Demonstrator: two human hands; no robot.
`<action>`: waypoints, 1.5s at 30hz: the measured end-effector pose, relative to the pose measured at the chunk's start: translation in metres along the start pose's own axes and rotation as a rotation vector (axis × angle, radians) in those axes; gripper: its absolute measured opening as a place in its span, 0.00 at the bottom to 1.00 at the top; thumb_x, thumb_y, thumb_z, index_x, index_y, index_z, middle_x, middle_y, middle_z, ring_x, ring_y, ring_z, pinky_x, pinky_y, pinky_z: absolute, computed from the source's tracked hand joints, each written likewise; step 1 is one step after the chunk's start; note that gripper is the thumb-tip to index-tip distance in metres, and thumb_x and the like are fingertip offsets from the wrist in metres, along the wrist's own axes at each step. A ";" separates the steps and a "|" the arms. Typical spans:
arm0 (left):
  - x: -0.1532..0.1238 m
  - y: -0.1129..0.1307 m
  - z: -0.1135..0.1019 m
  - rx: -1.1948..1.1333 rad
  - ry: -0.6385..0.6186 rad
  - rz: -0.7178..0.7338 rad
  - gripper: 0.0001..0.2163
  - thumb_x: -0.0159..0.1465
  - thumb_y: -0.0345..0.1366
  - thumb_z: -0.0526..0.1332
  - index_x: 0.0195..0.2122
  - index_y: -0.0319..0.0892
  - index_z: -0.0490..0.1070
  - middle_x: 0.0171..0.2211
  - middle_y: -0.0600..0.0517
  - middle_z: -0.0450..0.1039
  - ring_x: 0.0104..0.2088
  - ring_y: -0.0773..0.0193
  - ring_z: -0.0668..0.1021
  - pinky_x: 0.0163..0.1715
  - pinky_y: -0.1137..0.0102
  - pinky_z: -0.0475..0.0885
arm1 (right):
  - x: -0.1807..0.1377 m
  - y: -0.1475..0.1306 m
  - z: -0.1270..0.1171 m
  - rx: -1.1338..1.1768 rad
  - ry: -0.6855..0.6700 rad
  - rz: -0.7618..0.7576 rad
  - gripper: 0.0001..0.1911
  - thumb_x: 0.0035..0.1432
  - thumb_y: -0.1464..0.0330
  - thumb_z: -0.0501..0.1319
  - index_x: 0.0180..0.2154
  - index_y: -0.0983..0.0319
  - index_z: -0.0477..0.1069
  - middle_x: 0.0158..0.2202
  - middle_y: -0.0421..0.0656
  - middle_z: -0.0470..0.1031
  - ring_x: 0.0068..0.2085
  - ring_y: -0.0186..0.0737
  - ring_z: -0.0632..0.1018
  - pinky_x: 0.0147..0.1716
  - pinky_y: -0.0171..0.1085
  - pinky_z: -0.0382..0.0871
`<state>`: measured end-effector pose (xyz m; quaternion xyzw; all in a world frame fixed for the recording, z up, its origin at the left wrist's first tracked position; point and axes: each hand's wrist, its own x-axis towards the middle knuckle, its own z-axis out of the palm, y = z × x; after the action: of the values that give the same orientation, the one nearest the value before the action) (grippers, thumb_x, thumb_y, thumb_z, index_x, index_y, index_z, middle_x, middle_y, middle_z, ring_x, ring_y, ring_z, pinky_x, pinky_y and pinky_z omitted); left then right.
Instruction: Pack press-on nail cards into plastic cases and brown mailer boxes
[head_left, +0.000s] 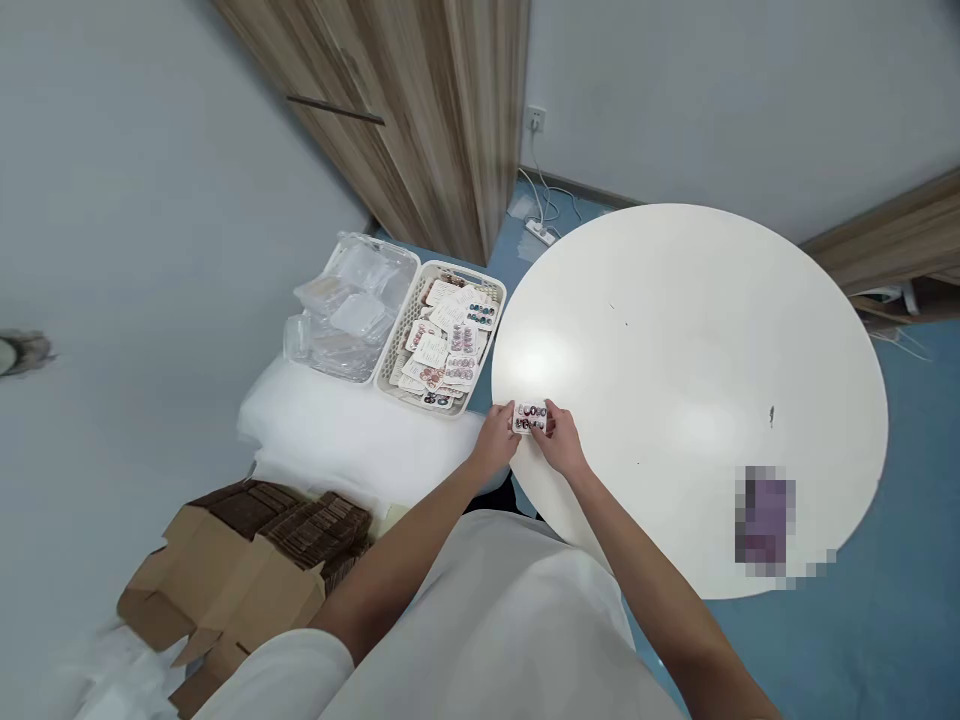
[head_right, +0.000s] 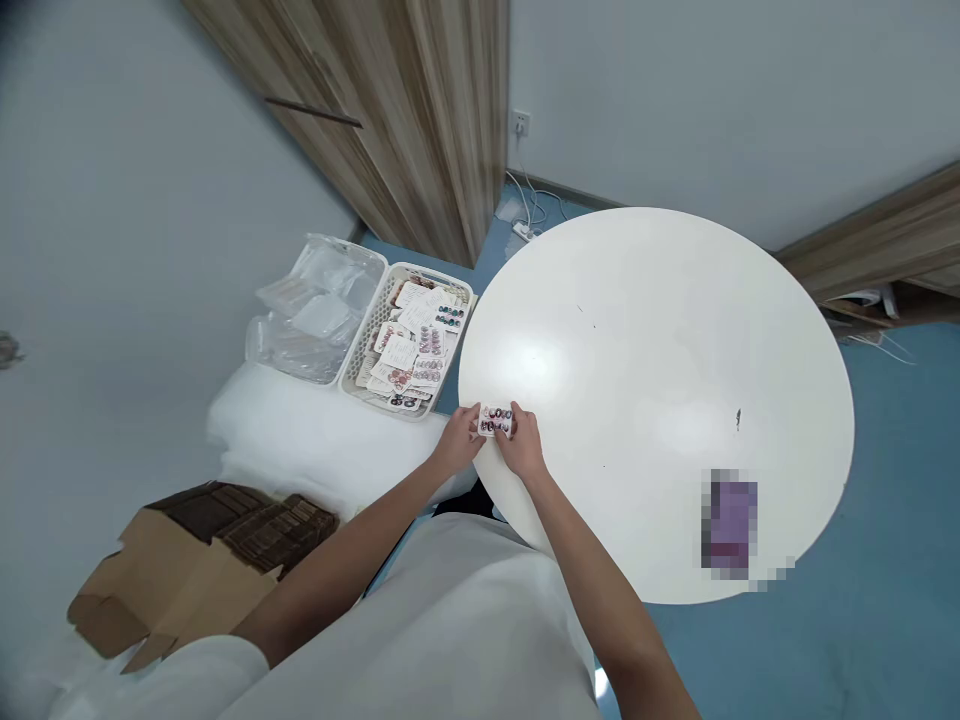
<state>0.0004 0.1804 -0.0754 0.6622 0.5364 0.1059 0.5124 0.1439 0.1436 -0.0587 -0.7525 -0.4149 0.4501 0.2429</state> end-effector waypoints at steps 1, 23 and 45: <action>0.006 0.000 -0.003 0.020 -0.011 0.007 0.29 0.52 0.26 0.56 0.56 0.41 0.53 0.43 0.46 0.59 0.37 0.63 0.70 0.40 0.65 0.67 | 0.005 -0.003 0.003 -0.008 0.018 0.018 0.31 0.49 0.66 0.57 0.56 0.61 0.53 0.42 0.47 0.62 0.37 0.39 0.69 0.40 0.40 0.66; -0.001 0.009 -0.015 0.039 -0.107 0.032 0.34 0.54 0.28 0.52 0.61 0.39 0.39 0.60 0.42 0.44 0.60 0.52 0.50 0.57 0.55 0.50 | -0.025 -0.005 0.027 0.514 0.116 0.146 0.38 0.45 0.68 0.58 0.58 0.54 0.48 0.56 0.44 0.57 0.54 0.41 0.63 0.52 0.44 0.59; -0.010 0.004 -0.007 -0.020 -0.001 0.072 0.33 0.53 0.26 0.51 0.60 0.38 0.40 0.62 0.43 0.41 0.61 0.55 0.47 0.58 0.55 0.47 | -0.022 0.007 0.026 0.452 0.029 0.017 0.43 0.44 0.69 0.59 0.59 0.53 0.40 0.61 0.44 0.48 0.58 0.42 0.58 0.54 0.45 0.56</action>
<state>-0.0061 0.1763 -0.0649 0.6760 0.5108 0.1294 0.5151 0.1180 0.1210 -0.0656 -0.6888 -0.2936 0.5229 0.4074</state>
